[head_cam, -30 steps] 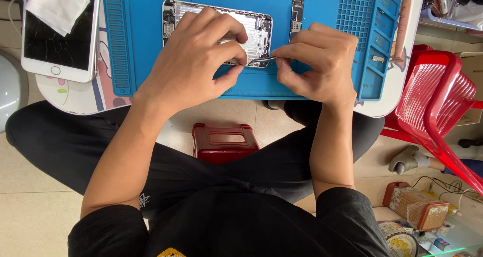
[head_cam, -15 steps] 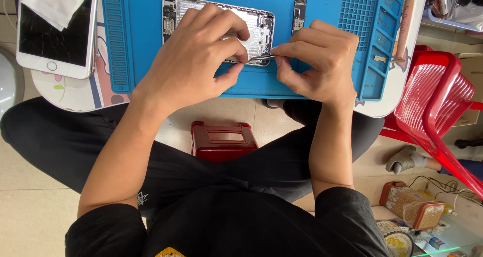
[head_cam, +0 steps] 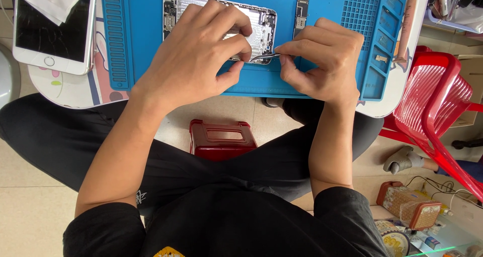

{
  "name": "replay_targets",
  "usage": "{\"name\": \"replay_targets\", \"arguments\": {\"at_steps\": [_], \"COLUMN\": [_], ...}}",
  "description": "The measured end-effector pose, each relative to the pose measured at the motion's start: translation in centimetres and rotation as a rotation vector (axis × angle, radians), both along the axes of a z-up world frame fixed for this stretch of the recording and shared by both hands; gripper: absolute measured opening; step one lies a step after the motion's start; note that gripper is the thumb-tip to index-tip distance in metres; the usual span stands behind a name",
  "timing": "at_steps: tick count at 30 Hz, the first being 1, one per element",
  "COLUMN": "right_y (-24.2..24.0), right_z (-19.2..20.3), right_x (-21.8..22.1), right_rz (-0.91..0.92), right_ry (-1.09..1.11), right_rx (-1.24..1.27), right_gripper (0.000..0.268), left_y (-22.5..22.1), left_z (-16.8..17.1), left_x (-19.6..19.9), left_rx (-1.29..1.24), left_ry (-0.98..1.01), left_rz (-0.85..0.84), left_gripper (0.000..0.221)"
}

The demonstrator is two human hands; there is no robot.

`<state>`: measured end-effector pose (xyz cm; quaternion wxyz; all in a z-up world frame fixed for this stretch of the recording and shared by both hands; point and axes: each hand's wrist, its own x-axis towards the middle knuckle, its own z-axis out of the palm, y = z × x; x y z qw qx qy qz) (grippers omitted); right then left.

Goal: The person uses a screwdriver to remove screws from the back of a disassembled smartphone. They then use tweezers to carefully lift and remove a small internal component from the phone's chassis.

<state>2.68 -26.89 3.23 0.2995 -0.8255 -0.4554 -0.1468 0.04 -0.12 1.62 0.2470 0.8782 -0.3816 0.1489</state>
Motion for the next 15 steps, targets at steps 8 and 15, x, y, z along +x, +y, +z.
{"name": "replay_targets", "arguments": {"at_steps": [8, 15], "right_y": [0.0, -1.1], "right_z": [0.3, 0.4], "right_x": [0.0, 0.2], "right_rz": [0.015, -0.048], "right_ry": [0.008, -0.049], "right_rx": [-0.009, 0.047], "right_gripper": [0.011, 0.013], "left_y": [0.0, 0.0], "left_z": [-0.3, -0.3], "left_x": [0.0, 0.0], "left_rx": [-0.024, -0.055], "left_ry": [0.022, 0.030], "left_rz": [-0.004, -0.012], "left_gripper": [0.005, 0.006]}}
